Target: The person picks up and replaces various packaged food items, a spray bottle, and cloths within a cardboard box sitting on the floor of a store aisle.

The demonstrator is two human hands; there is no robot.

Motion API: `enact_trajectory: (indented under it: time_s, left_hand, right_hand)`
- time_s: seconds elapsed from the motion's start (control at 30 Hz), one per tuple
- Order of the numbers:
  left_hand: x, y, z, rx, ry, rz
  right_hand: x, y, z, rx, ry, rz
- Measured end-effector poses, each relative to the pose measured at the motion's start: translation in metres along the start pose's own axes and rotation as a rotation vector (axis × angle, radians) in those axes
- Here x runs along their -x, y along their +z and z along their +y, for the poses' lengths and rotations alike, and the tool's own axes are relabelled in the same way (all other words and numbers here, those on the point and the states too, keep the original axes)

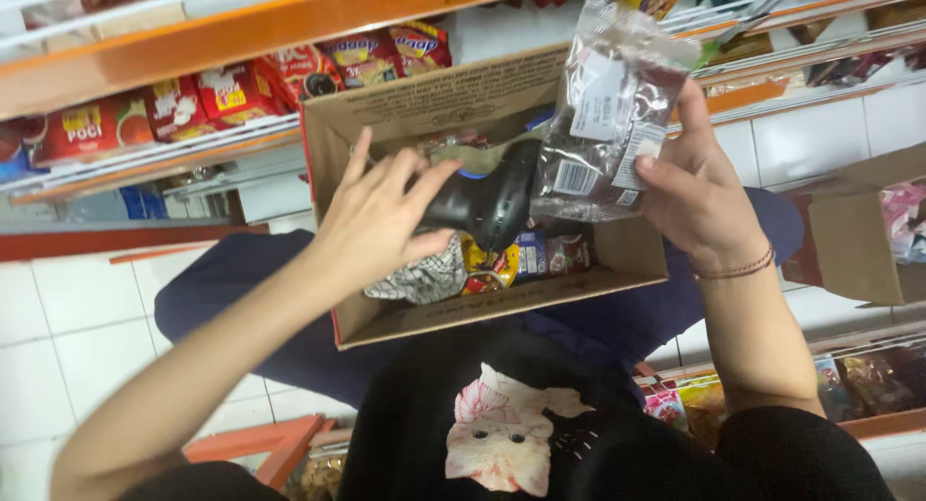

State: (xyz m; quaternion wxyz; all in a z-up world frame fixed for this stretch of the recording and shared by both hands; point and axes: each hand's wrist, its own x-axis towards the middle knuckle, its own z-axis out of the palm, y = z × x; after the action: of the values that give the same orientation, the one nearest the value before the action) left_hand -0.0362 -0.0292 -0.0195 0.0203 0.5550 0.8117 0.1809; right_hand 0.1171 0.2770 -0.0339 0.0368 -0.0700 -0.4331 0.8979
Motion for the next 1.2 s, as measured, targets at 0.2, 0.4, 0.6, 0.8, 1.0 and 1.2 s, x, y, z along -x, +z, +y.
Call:
enact_trajectory:
  time_s: [0.2,0.4,0.6,0.8,1.0,1.2]
  left_hand:
    - [0.017,-0.002,0.020,0.586,-0.297,0.064]
    - [0.019,0.005,0.049,0.825,-0.238,0.257]
    - [0.012,0.014,0.068,0.953,-0.160,0.187]
    - [0.010,0.017,0.078,0.976,-0.097,0.194]
    - [0.014,0.016,0.076,0.998,-0.102,0.188]
    - [0.020,0.015,0.075,0.994,-0.102,0.176]
  right_hand:
    - [-0.001,0.018,-0.011,0.074,-0.241,0.043]
    - [-0.003,0.022,-0.014,0.146,-0.375,0.103]
    - [-0.005,0.018,-0.009,0.344,-0.440,0.220]
    - [-0.006,0.022,-0.004,0.409,-0.425,0.250]
    - [-0.005,0.021,0.000,0.418,-0.410,0.228]
    - [-0.004,0.014,0.003,0.438,-0.414,0.238]
